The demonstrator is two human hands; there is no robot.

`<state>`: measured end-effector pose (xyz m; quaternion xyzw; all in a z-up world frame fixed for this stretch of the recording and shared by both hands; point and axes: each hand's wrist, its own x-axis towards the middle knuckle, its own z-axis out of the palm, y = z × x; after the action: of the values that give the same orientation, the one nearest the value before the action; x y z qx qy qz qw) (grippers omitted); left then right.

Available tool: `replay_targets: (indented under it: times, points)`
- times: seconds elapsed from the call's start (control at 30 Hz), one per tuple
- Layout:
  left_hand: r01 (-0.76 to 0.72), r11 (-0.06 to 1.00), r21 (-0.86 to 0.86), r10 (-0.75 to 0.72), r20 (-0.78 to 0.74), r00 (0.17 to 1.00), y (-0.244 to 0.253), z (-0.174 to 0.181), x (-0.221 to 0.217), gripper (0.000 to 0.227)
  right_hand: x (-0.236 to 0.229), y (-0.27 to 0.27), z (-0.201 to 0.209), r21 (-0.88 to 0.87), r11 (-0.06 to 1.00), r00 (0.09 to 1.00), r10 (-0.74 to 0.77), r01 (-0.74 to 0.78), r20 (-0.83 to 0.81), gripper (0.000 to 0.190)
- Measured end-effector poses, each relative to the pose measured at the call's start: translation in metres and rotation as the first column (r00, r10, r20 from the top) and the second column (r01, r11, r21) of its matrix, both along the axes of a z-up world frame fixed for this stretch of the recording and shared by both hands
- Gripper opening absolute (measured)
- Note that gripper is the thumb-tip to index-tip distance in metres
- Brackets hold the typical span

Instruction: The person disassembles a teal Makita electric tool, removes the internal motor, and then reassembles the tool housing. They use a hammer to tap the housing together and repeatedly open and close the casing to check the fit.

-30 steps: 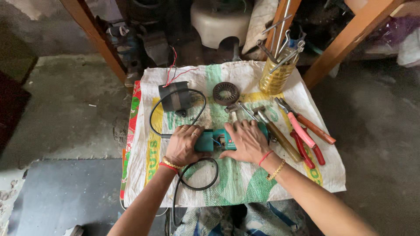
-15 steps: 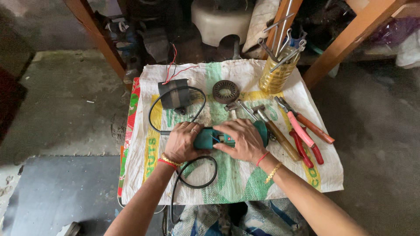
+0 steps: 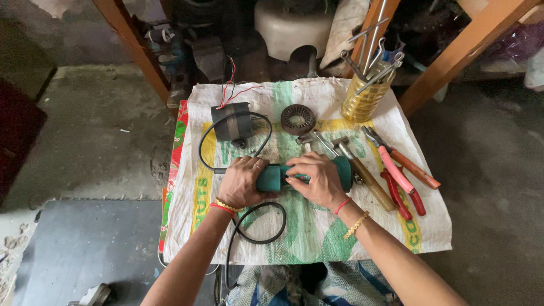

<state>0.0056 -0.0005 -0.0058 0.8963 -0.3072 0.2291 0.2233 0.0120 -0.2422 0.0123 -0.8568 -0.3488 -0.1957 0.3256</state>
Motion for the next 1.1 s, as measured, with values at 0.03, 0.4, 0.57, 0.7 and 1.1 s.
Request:
replay_targets:
  times: [0.03, 0.4, 0.57, 0.7, 1.1]
  points:
    - [0.009, 1.0, -0.005, -0.009, 0.015, 1.0, 0.0, 0.0, 0.001, 0.08, 0.0, -0.001, 0.0, -0.018, 1.0, 1.0, 0.002, -0.002, 0.007, 0.011]
    - [0.008, 0.998, 0.059, -0.006, -0.032, 0.999, -0.003, 0.001, 0.005, 0.077, 0.005, 0.006, -0.005, -0.154, 0.979, 0.981, -0.155, 0.136, -0.113, 0.035]
    - [0.016, 0.999, 0.039, -0.017, 0.005, 1.0, 0.002, 0.004, 0.005, 0.079, 0.024, -0.005, 0.015, -0.324, 0.946, 0.994, -0.04, 0.004, -0.106, 0.094]
    - [0.015, 0.998, 0.063, -0.015, 0.007, 1.0, -0.004, 0.0, 0.003, 0.079, 0.051, -0.014, 0.014, -0.654, 0.747, 0.912, -0.178, -0.119, -0.37, 0.089]
    - [0.034, 0.994, 0.102, -0.016, -0.174, 0.985, 0.001, 0.004, 0.022, 0.083, 0.033, -0.009, 0.019, -0.654, 0.757, 0.976, -0.133, -0.014, -0.175, 0.096]
